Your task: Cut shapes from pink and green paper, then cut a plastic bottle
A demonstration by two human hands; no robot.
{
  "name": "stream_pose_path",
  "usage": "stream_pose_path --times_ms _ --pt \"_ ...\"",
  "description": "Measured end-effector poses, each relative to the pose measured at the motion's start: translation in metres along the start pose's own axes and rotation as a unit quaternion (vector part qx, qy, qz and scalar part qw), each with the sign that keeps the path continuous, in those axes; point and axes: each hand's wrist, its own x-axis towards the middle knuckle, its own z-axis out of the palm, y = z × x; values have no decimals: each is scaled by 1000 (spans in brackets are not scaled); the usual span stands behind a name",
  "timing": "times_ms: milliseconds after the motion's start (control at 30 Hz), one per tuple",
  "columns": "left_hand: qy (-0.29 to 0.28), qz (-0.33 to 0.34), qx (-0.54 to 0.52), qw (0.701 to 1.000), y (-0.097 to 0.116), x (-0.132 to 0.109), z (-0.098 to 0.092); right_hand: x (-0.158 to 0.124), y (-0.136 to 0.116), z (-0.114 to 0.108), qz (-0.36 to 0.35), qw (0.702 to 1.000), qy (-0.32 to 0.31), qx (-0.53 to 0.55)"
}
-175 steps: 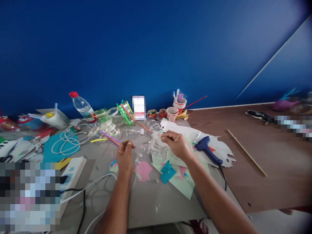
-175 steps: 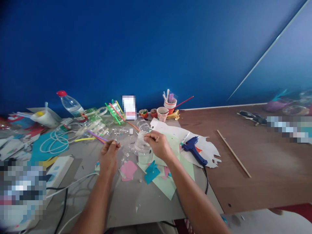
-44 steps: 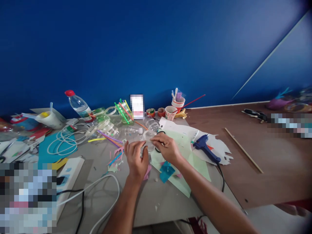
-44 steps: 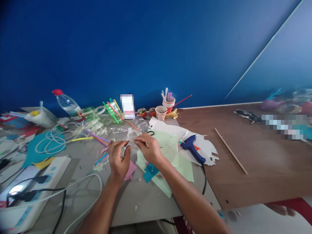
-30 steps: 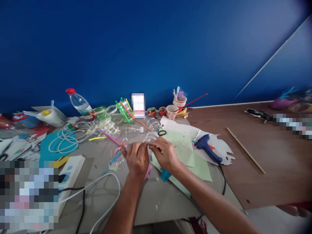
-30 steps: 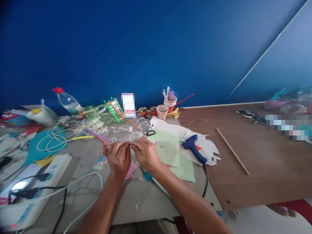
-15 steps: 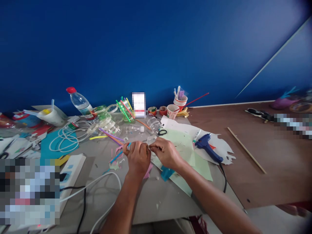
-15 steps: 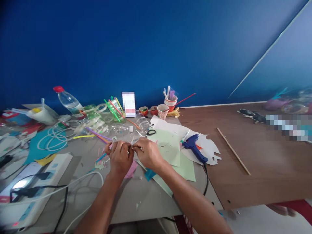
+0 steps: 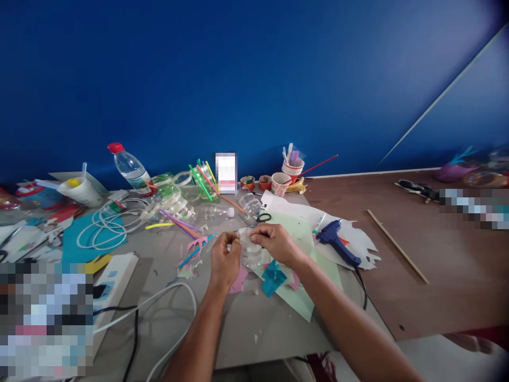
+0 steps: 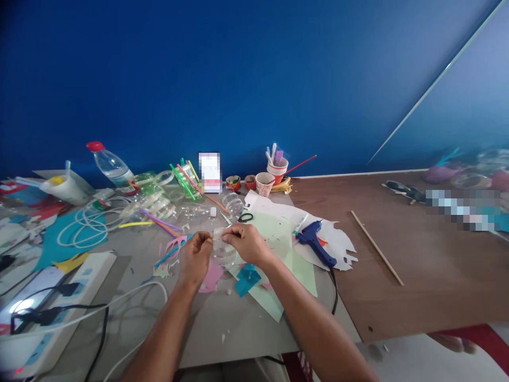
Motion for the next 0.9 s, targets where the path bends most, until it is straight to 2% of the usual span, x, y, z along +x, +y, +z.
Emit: stream_pose_path --times_ms 100,233,300,367,433,567,700,900 --pt "-34 -48 -78 995 3 0 1 1 0 -4 24 999 -15 38" --pt "-51 -41 -73 995 5 0 0 1 1 -6 48 997 -21 59" --pt "-34 21 -11 999 5 0 -3 2 3 -7 54 997 -7 57" --pt "2 110 57 992 4 0 -6 3 5 -9 51 997 15 50" --pt "46 186 98 977 3 0 -10 4 6 -13 45 997 42 41" --pt "120 271 167 941 2 -3 -12 3 2 -18 14 996 86 -1" --pt "107 330 243 906 0 -7 -6 -3 -6 -9 -46 992 94 -68" --pt "95 371 314 869 -1 -10 -3 -9 -9 7 -105 984 78 -120"
